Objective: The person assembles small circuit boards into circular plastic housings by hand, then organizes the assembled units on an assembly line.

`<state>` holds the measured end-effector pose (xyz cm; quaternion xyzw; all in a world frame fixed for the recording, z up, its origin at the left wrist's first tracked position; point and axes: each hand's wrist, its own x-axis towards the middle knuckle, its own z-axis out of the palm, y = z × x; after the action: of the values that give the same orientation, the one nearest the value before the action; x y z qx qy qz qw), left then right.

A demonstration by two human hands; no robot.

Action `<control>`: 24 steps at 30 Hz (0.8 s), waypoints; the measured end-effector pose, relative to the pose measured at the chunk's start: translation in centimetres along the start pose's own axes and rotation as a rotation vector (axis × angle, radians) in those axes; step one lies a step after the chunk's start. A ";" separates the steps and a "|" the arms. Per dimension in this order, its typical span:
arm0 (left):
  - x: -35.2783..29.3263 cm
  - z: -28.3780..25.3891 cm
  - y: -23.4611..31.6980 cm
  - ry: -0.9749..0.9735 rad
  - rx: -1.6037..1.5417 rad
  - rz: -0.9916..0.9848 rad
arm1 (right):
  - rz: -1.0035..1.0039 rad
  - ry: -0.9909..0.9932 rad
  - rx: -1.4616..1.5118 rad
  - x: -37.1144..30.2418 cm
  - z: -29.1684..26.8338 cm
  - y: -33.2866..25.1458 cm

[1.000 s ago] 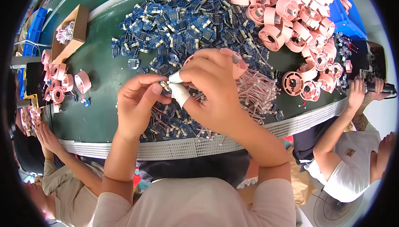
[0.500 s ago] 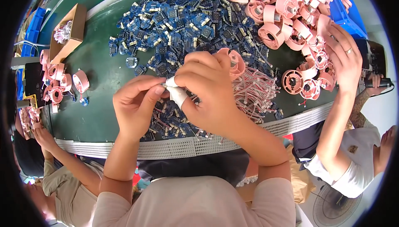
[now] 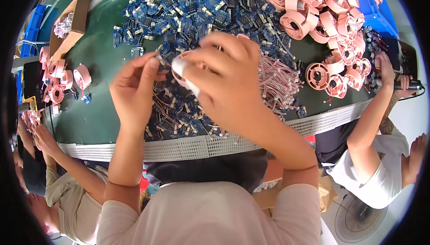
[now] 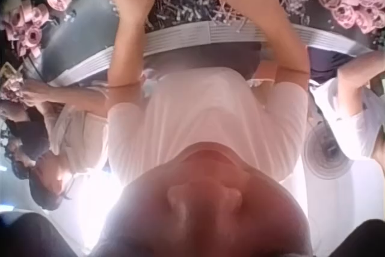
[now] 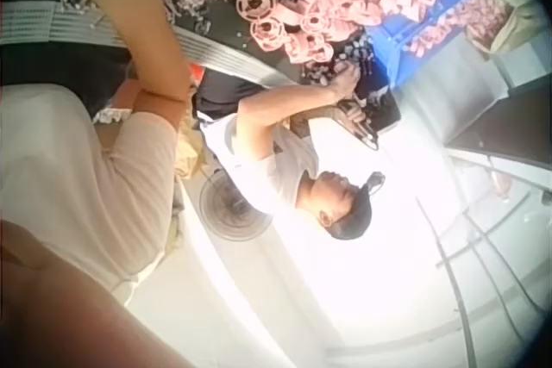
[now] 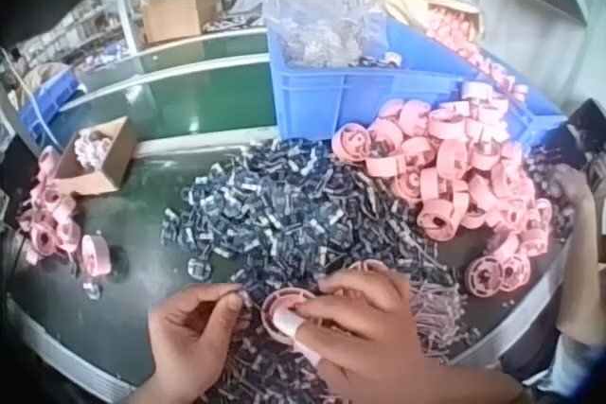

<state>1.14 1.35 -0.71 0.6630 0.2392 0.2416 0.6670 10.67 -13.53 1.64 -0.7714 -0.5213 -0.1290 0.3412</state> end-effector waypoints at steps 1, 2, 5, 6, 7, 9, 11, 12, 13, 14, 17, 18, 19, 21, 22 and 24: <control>0.2 -0.3 0.0 0.007 0.046 -0.016 | -0.027 -0.103 -0.079 -0.4 -1.1 -0.3; 0.3 -0.3 0.1 0.013 0.048 -0.015 | -0.046 -0.187 -0.070 -1.2 -1.1 -0.5; 0.3 -0.2 0.4 0.004 0.051 -0.035 | -0.057 -0.361 -0.117 -2.1 -0.8 -1.1; 0.3 -0.2 0.5 -0.014 0.022 -0.029 | -0.087 -0.443 -0.161 -2.0 -0.9 -1.0; 0.3 -0.1 0.6 -0.032 -0.007 -0.023 | -0.117 -0.525 -0.204 -1.9 -0.9 -1.0; 0.5 -0.3 0.4 -0.053 -0.042 -0.034 | -0.144 -0.537 -0.211 -2.1 -0.5 -1.3; 0.5 -0.6 0.1 -0.073 -0.076 -0.044 | -0.200 -0.595 -0.283 -2.1 -0.2 -1.6; 0.4 -0.7 0.0 -0.083 -0.108 -0.035 | -0.204 -0.540 -0.248 -2.2 0.1 -1.2; 0.3 -0.8 -0.1 -0.092 -0.141 -0.026 | -0.211 -0.537 -0.250 -2.0 0.1 -0.9; 0.3 -1.0 -0.3 -0.117 -0.147 -0.018 | -0.095 -0.419 -0.089 -1.7 0.0 -0.6; 0.2 -1.2 -0.4 -0.137 -0.122 0.041 | 0.136 -0.143 0.212 -0.5 -0.8 0.1; 0.2 -0.9 -0.4 -0.132 -0.153 0.047 | 0.195 -0.062 0.257 0.0 -1.1 0.3; 0.1 -0.8 -0.3 -0.135 -0.154 0.046 | 0.246 -0.044 0.270 0.3 -0.8 0.4; -0.1 -0.7 -0.3 -0.143 -0.165 0.027 | 0.157 -0.031 0.269 1.1 0.7 1.6; 0.0 -0.7 -0.3 -0.146 -0.167 0.029 | 0.172 -0.035 0.239 1.1 1.3 1.4; 0.0 -0.7 -0.2 -0.171 -0.162 -0.017 | 0.085 -0.014 0.245 1.4 1.8 1.4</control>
<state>0.67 1.87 -0.92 0.6232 0.1669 0.1968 0.7383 12.18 -11.68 0.54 -0.7463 -0.5024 -0.0446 0.4344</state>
